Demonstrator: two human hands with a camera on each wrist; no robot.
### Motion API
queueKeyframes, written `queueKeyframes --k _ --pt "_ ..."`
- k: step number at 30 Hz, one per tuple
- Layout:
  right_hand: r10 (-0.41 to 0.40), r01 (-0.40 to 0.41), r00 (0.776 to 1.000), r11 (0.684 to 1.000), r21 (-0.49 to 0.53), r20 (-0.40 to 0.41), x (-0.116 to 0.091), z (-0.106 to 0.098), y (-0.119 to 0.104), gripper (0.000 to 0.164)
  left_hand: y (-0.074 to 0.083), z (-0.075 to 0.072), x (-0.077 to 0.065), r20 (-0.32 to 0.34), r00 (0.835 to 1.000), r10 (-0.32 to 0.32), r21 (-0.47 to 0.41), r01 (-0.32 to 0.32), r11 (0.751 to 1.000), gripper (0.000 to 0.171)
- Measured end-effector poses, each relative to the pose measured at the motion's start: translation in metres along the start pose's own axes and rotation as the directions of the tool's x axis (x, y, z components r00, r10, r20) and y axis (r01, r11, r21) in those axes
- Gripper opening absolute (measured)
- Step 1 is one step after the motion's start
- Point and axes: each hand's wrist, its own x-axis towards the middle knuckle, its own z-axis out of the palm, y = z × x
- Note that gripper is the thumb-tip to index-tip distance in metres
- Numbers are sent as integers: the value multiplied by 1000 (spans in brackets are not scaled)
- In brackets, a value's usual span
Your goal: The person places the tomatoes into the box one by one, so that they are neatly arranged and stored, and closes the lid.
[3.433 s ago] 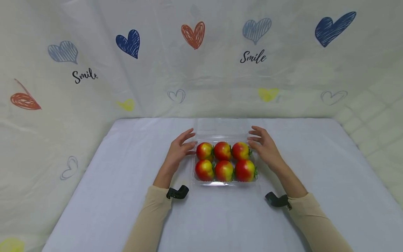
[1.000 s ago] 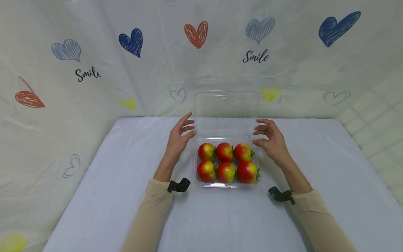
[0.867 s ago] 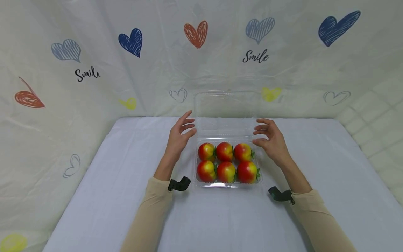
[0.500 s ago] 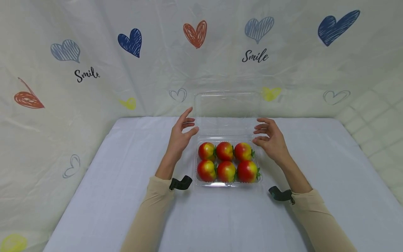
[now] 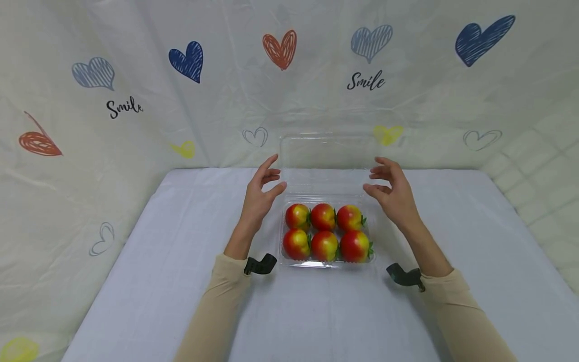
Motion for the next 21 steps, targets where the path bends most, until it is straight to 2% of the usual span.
queueKeyframes --k 7,12,21 --pt "16 -16 999 1000 18 -34 4 -6 -17 60 1 0 0 -15 999 36 -3 -36 999 60" --pt "-14 16 999 998 55 -48 5 -9 -23 53 5 0 0 -45 997 65 12 -65 998 58" --pt "-18 35 996 979 199 -90 5 -9 -31 35 19 1 0 -58 993 107 29 -106 994 57"
